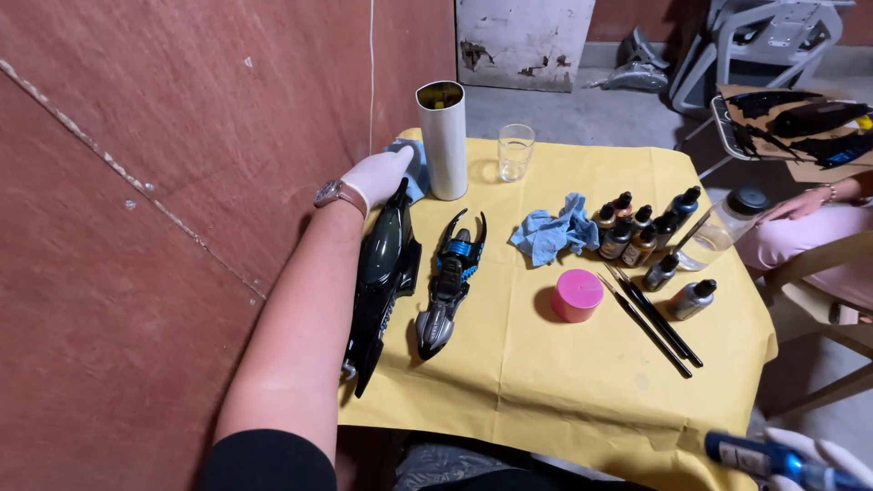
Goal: Cleaning a mixing palette, selecting paint colors, and using a brush to paint fine details on a small model component.
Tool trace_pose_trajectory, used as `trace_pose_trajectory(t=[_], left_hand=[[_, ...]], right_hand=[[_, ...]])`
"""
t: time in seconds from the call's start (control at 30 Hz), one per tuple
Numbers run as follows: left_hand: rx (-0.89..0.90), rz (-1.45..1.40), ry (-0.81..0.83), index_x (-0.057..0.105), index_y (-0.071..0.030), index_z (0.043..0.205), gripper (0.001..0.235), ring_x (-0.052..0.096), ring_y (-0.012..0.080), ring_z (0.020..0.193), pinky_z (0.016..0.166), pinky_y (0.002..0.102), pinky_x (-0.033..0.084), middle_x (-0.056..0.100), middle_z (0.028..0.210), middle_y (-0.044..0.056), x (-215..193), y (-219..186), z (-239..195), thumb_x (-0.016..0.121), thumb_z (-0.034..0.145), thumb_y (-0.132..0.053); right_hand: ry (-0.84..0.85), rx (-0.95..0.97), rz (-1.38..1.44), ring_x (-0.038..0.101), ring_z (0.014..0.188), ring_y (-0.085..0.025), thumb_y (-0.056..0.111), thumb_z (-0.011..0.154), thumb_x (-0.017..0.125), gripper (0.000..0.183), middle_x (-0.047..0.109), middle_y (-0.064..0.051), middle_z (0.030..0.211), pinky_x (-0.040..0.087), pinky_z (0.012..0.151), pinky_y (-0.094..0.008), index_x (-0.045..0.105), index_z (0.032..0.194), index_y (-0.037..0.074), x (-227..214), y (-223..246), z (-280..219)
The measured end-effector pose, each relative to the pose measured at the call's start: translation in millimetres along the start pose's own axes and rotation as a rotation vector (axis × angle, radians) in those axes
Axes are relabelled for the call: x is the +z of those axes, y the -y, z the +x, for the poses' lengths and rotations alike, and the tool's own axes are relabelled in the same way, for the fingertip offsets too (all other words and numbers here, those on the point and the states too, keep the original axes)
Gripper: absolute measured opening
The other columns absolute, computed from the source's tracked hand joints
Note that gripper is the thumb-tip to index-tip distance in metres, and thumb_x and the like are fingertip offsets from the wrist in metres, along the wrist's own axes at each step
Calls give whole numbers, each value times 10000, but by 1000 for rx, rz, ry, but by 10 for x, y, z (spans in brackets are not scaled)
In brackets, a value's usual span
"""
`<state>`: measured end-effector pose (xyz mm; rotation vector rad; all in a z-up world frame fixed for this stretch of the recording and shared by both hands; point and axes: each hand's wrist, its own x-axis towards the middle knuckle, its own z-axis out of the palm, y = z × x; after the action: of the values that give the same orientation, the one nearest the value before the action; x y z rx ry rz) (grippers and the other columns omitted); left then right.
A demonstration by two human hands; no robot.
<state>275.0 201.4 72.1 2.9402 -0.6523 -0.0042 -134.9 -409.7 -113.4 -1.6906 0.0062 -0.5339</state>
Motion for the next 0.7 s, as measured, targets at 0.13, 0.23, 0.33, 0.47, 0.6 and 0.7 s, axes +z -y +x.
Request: trace_pose_trajectory(t=[0.13,0.23,0.33,0.47,0.6,0.7], left_hand=[[-735,-933,-135,566,-98,799,535,450,216,519,516,339,387,490,627,77,-389,-542,-151,373,889,-589],[-580,-909,-255,735,-107,1156,626,635,208,1180,1051,333,438,727,1243,70,-385,-494,-140,345,927,-539],[-460,-1082,-385,677,-158,856,396,623,138,839,716,302,496,702,901,24,-182,-345,-19,389,971,-404],[-447,-925,-309,715,-167,897,424,624,152,980,916,301,469,743,1025,22,-338,-502,-211,374,926,-419],[-416,-644,-145,724,-162,1054,518,657,238,1064,923,360,463,737,1132,82,-431,-483,-248,301,960,-446],[-346,-462,-114,755,-173,991,507,677,282,1023,852,407,466,760,1069,100,-678,-728,-405,315,953,-421]], right_hand=[[39,-23,45,635,1291,-427,-194,806,536,722,577,-354,1444,578,1036,-534,425,1490,11,48,-49,-55],[91,-95,44,662,1276,-429,-154,804,560,705,613,-344,1385,555,1155,-554,454,1480,15,98,27,9],[104,-19,134,674,1265,-448,-140,794,573,700,639,-363,1346,560,1128,-578,489,1471,15,-30,-253,14],[126,85,269,692,1247,-478,-120,778,593,695,676,-395,1287,564,1089,-615,542,1459,11,283,-1,22],[-167,123,169,619,1128,-439,99,1066,414,440,583,-395,1191,514,973,-542,407,1500,32,673,433,-14],[50,17,410,733,1117,-398,128,917,697,643,698,-334,1224,610,952,-475,450,1490,-28,619,576,-12]])
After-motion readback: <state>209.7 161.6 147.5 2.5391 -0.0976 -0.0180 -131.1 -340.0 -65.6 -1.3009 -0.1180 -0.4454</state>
